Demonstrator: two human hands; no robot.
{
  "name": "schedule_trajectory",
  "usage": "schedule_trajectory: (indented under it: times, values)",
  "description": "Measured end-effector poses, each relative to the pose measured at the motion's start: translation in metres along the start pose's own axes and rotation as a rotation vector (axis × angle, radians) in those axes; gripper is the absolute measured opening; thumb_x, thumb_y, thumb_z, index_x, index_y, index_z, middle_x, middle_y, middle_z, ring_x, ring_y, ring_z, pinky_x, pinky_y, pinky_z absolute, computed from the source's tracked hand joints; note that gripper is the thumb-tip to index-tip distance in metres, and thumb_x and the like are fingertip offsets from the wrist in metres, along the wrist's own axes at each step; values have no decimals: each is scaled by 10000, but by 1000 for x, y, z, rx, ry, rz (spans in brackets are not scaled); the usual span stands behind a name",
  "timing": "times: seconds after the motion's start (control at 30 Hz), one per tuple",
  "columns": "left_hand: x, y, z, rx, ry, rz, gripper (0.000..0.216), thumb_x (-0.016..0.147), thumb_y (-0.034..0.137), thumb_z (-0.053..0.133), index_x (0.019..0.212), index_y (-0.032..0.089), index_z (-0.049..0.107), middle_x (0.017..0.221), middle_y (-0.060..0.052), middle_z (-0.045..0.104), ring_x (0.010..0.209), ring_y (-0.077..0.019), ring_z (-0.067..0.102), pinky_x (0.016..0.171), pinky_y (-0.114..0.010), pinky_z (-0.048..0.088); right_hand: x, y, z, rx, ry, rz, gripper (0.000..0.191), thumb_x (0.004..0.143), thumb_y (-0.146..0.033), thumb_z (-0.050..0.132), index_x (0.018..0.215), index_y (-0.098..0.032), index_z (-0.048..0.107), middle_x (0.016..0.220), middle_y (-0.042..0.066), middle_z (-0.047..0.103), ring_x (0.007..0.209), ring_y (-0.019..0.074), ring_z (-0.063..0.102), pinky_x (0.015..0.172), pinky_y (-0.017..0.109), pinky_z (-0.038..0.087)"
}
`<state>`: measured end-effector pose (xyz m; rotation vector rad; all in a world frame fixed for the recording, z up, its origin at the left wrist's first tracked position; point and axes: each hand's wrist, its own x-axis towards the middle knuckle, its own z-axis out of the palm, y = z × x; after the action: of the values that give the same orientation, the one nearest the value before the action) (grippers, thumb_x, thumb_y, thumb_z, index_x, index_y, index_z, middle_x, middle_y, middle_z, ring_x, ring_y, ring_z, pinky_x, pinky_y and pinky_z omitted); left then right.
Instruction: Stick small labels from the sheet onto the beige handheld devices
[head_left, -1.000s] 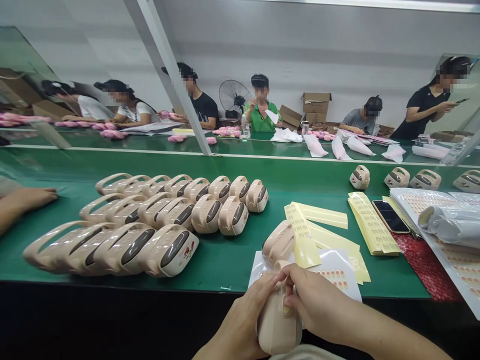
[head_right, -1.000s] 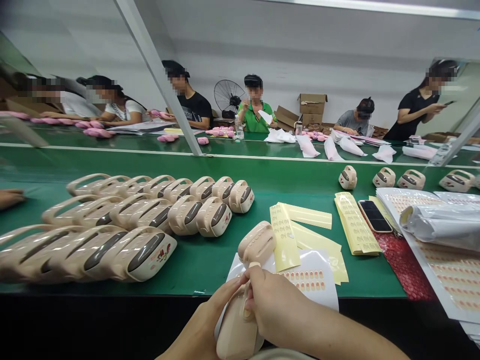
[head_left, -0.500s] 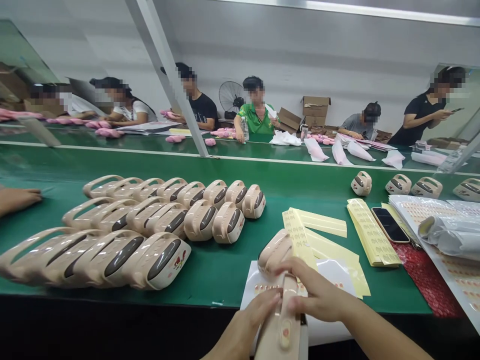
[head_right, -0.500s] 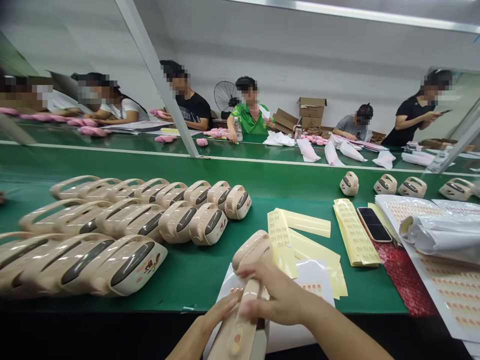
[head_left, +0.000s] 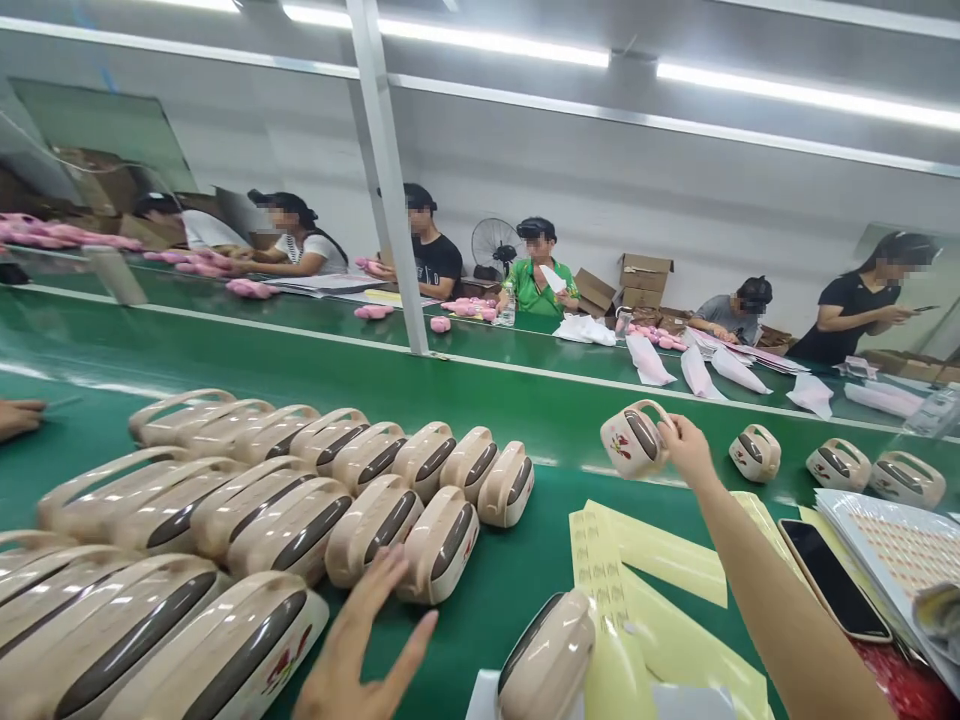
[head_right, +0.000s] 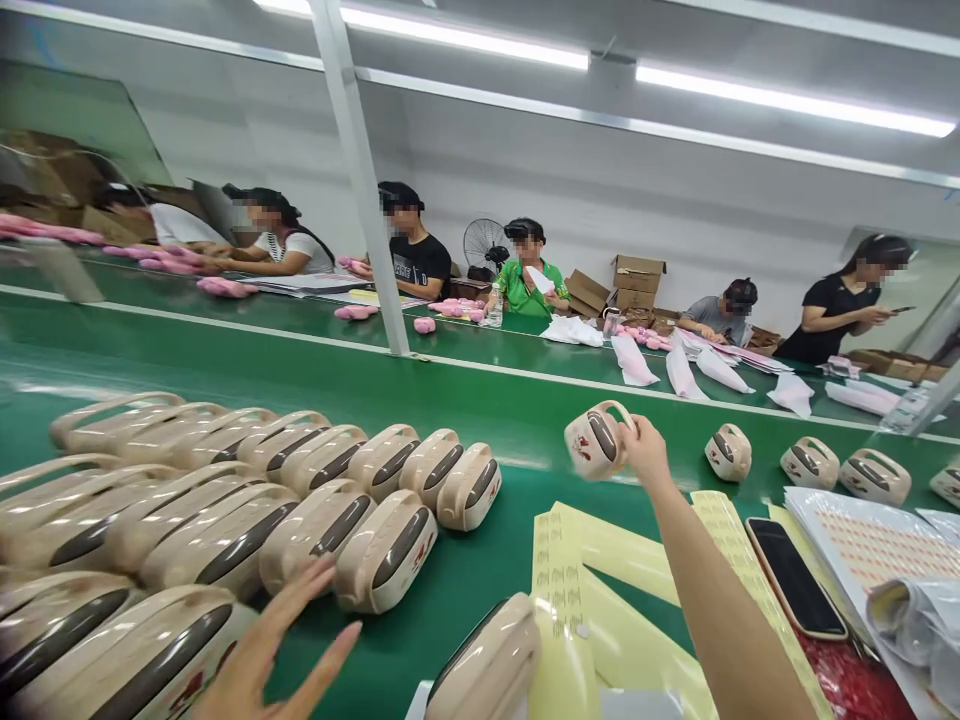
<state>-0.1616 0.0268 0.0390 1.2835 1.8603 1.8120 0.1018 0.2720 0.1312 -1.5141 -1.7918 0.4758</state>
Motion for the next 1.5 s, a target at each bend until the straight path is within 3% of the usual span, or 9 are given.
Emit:
schedule_trajectory:
  times: [0.13, 0.4, 0.53, 0.7, 0.83, 0.97, 1.1, 1.23, 1.5]
  values:
    - [42, -25, -11, 118, -160, -159, 484, 654, 383, 693, 1130, 344, 613, 1260, 5, 595, 1183, -320, 499, 464, -209, 536, 47, 30, 30, -187, 17, 122, 236, 894, -315, 496, 1052, -152, 562, 1043, 67, 597, 910, 188, 580, 792, 377, 474]
    - [54, -37, 3, -116, -270, -146, 149, 521, 385, 764, 612, 270, 737, 944, -74, 729, 1231, -353, 437, 1052, -444, 273, 44, 47, 24, -387, -14, 164, 512, 872, -249, 495, 1329, -62, 361, 1215, 237, 471, 1145, 344, 435, 904, 488, 373]
    - [28, -20, -5, -451, -62, -414, 210, 461, 399, 806, 550, 251, 686, 906, -37, 738, 1190, -373, 473, 1002, -501, 364, -21, 5, 15, -337, -48, -87, 589, 872, -316, 467, 1401, -175, 252, 1322, 165, 402, 1268, 306, 298, 1008, 462, 279]
    - [-6, 25, -14, -875, 83, -806, 194, 587, 409, 737, 618, 235, 656, 899, -2, 742, 1156, -304, 522, 843, -430, 525, -147, -57, 21, 31, -531, -1062, 673, 803, -430, 575, 1377, -234, 283, 1383, 136, 370, 1319, 279, 260, 1054, 461, 262]
    - [-31, 46, -18, -902, -6, -1038, 318, 600, 480, 696, 790, 224, 698, 829, -53, 745, 991, -349, 624, 751, -488, 551, -194, -83, 37, 165, -711, -1125, 793, 735, -506, 627, 1376, -203, 272, 1416, 163, 345, 1342, 308, 210, 1058, 522, 204]
    - [-73, 50, -21, -883, -126, -761, 690, 446, 736, 650, 934, 250, 688, 1013, -66, 717, 1105, -413, 535, 805, -525, 526, -213, -92, 39, 439, -784, -794, 835, 703, -516, 655, 1364, -158, 292, 1353, 154, 432, 1232, 242, 412, 1018, 382, 341]
    - [-116, 40, -17, -755, -126, -547, 725, 494, 513, 774, 1169, 346, 567, 1106, 4, 690, 1180, -361, 487, 888, -454, 504, -246, -82, 34, 419, -760, -457, 672, 805, -443, 569, 1352, -137, 326, 1334, 163, 448, 1210, 254, 438, 1008, 400, 365]
    - [-131, 17, -25, -882, 21, -712, 639, 650, 545, 637, 1245, 369, 486, 1116, 31, 689, 1144, -331, 528, 893, -470, 499, -286, -40, 52, 428, -481, -543, 375, 890, -271, 442, 1259, -212, 421, 1199, 109, 549, 1114, 220, 505, 932, 376, 439]
    - [-127, -7, -46, -1362, 104, -534, 505, 752, 567, 498, 1244, 482, 419, 1186, 63, 647, 1016, -313, 623, 665, -493, 587, -323, 41, 122, -170, -55, -733, 230, 872, -90, 422, 1044, -89, 574, 790, 111, 575, 673, 208, 520, 568, 326, 467]
